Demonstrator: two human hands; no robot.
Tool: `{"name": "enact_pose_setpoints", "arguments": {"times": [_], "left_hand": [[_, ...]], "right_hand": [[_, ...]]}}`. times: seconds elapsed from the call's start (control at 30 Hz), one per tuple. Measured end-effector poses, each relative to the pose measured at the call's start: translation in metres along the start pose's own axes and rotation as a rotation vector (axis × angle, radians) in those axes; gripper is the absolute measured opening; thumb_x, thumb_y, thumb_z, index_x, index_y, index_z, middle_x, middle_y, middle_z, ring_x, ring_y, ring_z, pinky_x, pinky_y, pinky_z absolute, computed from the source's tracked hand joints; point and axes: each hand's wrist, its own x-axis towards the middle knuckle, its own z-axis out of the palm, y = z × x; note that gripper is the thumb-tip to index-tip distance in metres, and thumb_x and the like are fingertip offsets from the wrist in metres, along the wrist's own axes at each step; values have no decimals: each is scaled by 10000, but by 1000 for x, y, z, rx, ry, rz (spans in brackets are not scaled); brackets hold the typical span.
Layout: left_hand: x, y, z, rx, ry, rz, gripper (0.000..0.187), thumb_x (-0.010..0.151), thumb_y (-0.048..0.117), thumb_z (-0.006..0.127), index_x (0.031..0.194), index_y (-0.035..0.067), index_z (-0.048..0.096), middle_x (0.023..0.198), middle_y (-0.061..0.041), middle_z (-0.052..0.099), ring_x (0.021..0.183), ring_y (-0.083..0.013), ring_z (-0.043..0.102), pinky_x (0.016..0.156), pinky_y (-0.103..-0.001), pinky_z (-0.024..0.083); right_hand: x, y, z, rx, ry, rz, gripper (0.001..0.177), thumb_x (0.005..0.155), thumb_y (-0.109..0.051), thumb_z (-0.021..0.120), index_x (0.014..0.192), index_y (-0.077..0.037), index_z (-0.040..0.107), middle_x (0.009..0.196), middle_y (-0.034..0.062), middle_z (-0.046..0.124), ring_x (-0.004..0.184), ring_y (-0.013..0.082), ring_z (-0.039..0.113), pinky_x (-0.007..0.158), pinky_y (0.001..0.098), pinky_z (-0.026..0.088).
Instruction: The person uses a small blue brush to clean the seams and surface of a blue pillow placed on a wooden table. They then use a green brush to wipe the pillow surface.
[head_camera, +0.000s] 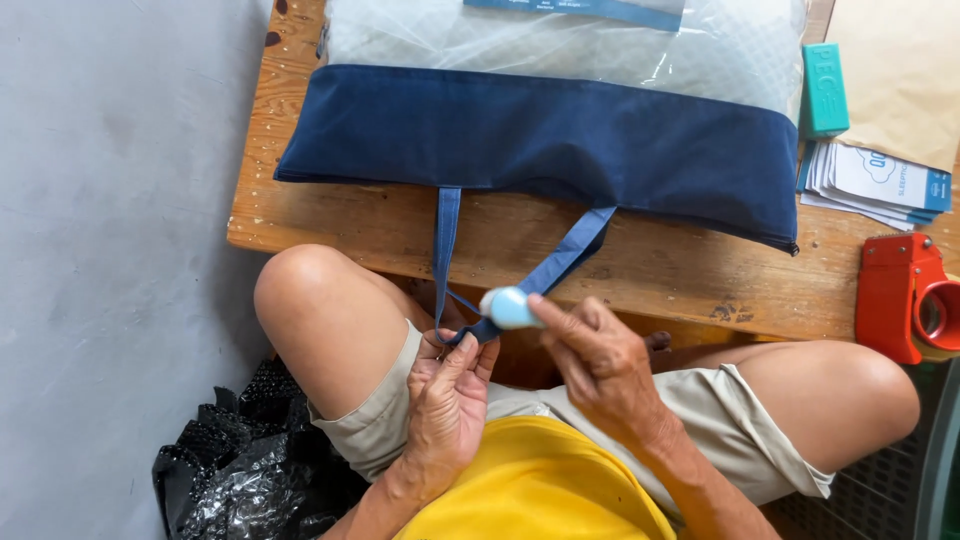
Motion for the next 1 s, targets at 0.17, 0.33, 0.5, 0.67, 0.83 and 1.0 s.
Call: {"name": "enact_pose_setpoints", "arguments": {"times": [0.17,0.33,0.5,0.67,0.83,1.0], "left_hand": [[-2,0,-4,28,-1,-4,218,898,-64,680,951,133,602,926,-55,682,964,-217,707,992,-428,585],[-4,-3,-8,23,-22,-33,210,906,-62,675,962,129,609,924,-28,678,950,-183,700,1006,-441,587],[-4,3,-10,19,-46,-31,199,905,-68,671,973,112,622,947,-28,680,1003,-266,725,1032,-430,574],[-3,-4,-13,11,-66,-35,204,910,-71,662,968,121,624,946,-61,707,1001,-248,728,1012,-443,584],[-3,-5,-16,14,-83,-41,214,913,-70,655,965,133,612,939,-65,701,990,-222,717,1001,-449,584],[-2,-3,-20,-7,-65,-31,224,909,-82,656,992,125,633,956,9,678,985,-182,700,1012,-446,580]], "right_hand": [[10,37,-8,-271,-5,36,436,1020,-106,631,1439,-227,622,781,9,357,637,172,403,531,347,369],[20,25,-30,-378,134,86,401,1027,-83,670,1404,-219,674,788,17,455,654,180,481,605,350,421],[8,49,-27,-353,-147,-114,493,1021,-105,607,1482,-276,563,762,-14,336,650,160,362,513,333,349],[33,73,-60,-784,149,-43,434,1040,-125,701,1448,-270,670,864,46,517,699,230,505,615,388,420],[37,33,-55,-485,76,-210,433,1057,-59,639,1470,-181,598,816,41,462,671,190,434,611,366,403],[34,86,-51,-827,-16,-137,512,1096,-204,610,1565,-358,475,883,45,523,676,177,437,577,332,385]]}}
